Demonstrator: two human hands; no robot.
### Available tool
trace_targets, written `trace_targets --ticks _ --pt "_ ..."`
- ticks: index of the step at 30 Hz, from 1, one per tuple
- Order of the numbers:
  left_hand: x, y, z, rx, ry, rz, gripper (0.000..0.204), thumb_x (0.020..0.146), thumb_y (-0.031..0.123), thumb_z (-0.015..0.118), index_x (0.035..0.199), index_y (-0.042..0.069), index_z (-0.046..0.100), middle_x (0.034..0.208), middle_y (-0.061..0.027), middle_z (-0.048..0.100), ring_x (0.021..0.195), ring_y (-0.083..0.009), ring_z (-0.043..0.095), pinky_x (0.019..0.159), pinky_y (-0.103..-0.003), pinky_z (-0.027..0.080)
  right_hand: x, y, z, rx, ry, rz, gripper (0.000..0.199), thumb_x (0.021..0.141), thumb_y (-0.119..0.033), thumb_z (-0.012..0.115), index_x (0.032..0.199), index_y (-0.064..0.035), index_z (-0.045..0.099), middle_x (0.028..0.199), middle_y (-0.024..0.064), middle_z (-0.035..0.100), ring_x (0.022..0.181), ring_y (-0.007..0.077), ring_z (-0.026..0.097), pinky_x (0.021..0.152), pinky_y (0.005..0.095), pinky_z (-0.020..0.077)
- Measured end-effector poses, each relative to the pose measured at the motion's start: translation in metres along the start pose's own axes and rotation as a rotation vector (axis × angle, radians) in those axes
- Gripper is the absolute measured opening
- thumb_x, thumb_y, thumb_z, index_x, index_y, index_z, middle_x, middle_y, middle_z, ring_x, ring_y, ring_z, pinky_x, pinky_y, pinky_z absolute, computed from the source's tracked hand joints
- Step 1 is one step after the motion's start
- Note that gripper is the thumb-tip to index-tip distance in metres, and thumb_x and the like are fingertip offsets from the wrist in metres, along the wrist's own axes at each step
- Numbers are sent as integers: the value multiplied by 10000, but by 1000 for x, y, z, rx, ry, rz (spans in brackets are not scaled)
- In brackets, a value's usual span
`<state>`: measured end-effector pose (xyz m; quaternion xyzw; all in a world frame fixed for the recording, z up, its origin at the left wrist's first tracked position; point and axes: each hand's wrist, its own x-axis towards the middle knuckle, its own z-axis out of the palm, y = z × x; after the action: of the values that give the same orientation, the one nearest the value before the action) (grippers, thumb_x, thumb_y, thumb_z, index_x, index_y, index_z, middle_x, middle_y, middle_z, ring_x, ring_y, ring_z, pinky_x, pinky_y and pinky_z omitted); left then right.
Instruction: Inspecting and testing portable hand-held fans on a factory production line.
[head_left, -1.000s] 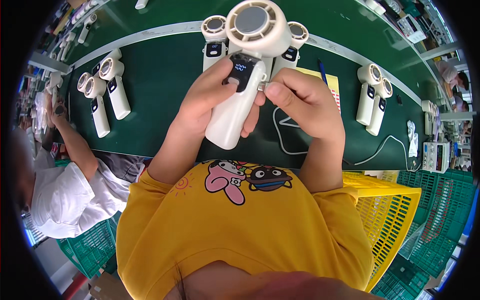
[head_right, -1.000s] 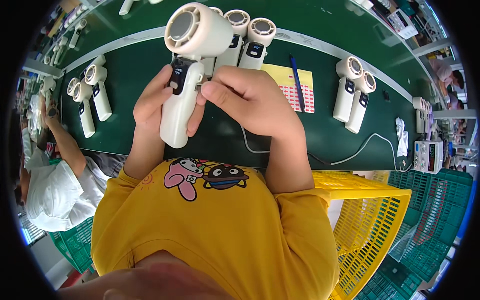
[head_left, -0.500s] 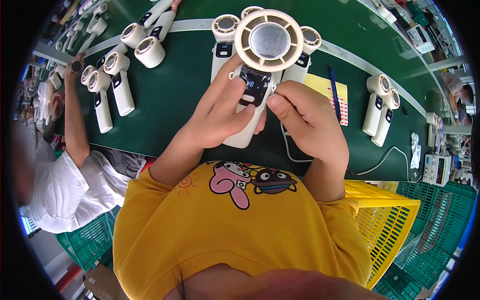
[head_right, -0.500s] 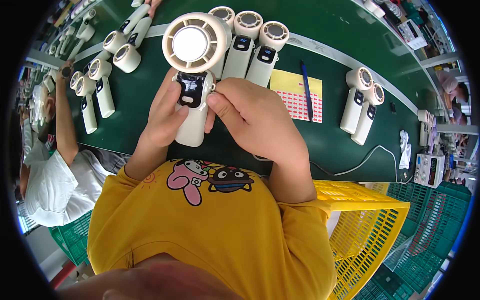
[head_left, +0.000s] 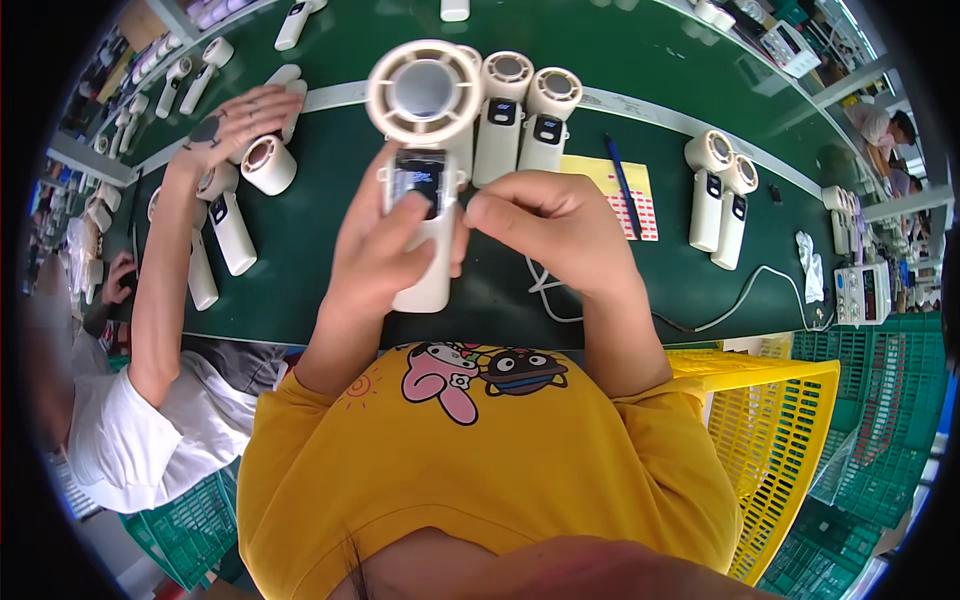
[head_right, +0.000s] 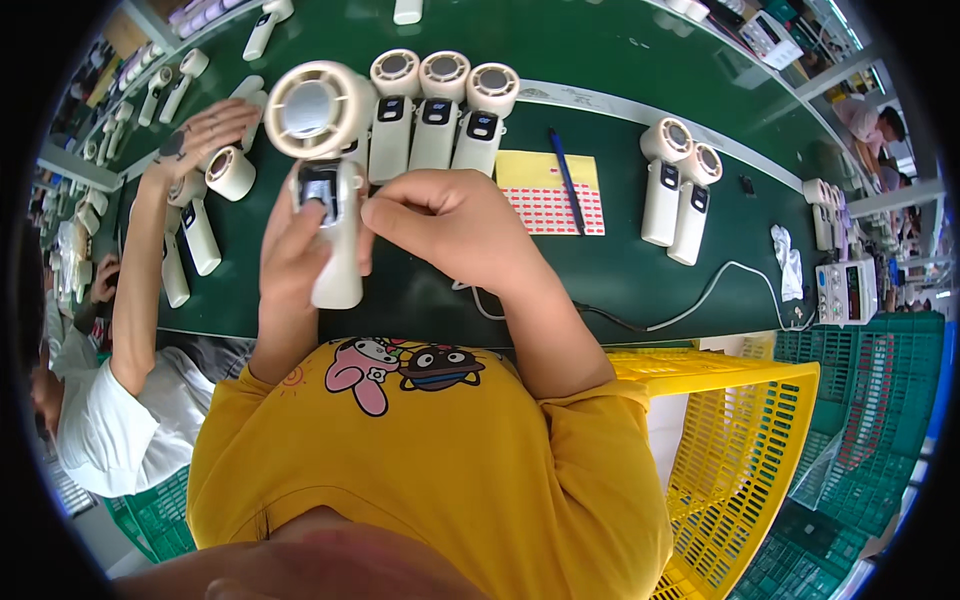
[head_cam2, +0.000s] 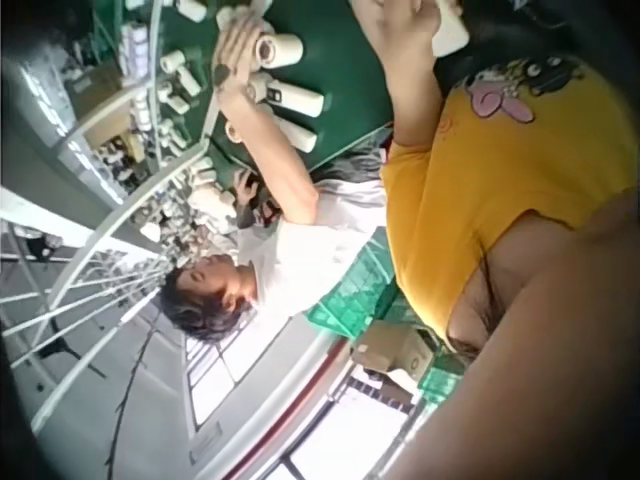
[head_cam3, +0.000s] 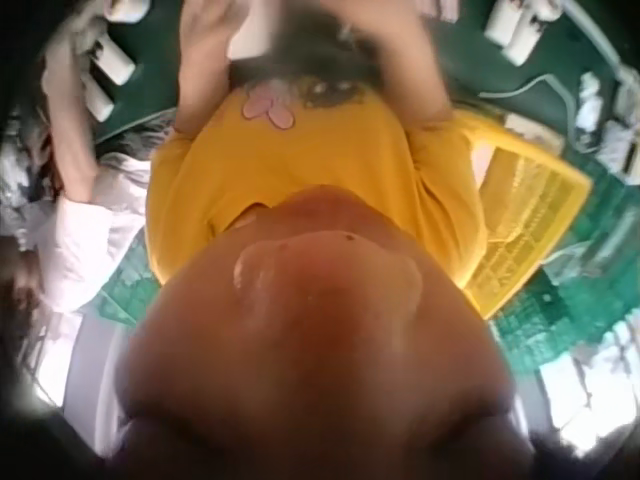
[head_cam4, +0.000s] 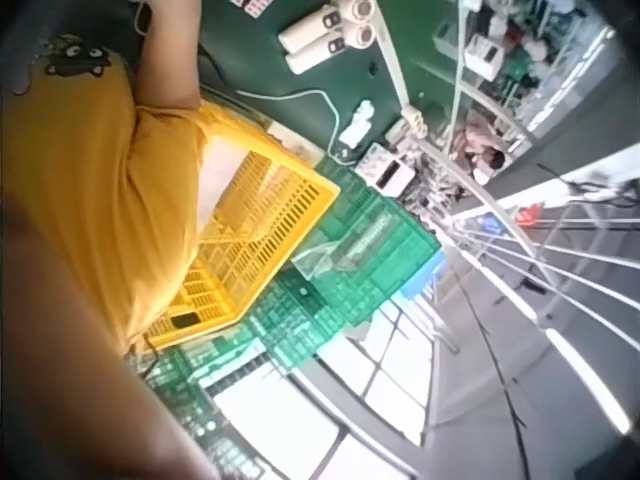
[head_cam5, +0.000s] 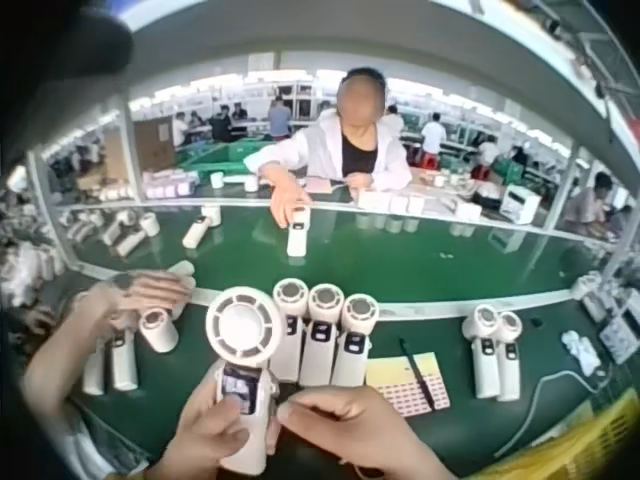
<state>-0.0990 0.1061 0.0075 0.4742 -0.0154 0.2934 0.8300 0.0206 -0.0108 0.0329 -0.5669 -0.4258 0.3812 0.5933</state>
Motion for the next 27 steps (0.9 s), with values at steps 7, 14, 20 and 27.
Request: trace_targets --ticks 7,14,20,27 --pt "-14 123 -55 17 32 467 489 834 266 406 1183 -67 324 1079 -185 440 731 -208 460 647 -311 395 0 -8 -16 82 276 -84 186 819 -176 571 796 -3 637 659 -9 545 521 45 347 475 154 280" --pt "-56 149 1 438 -275 895 455 768 250 439 1156 20 378 990 -145 398 724 -189 405 647 -296 355 7 5 -12 -52 280 -55 221 819 -225 561 747 -24 619 605 -24 500 534 59 382 486 178 310" --pt "-38 120 22 394 -300 759 436 805 207 420 1158 -39 346 999 -147 360 680 -177 403 585 -295 369 1 -4 -14 -152 19 -50 148 838 -161 564 829 -23 615 661 -34 511 562 44 385 513 158 310" --pt "73 123 -44 -210 71 -554 388 835 56 453 1140 -136 312 1032 -326 475 819 -316 578 532 -316 531 -2 0 -23 -162 18 -154 95 844 -103 559 841 -16 598 668 -28 507 564 54 387 520 163 315"
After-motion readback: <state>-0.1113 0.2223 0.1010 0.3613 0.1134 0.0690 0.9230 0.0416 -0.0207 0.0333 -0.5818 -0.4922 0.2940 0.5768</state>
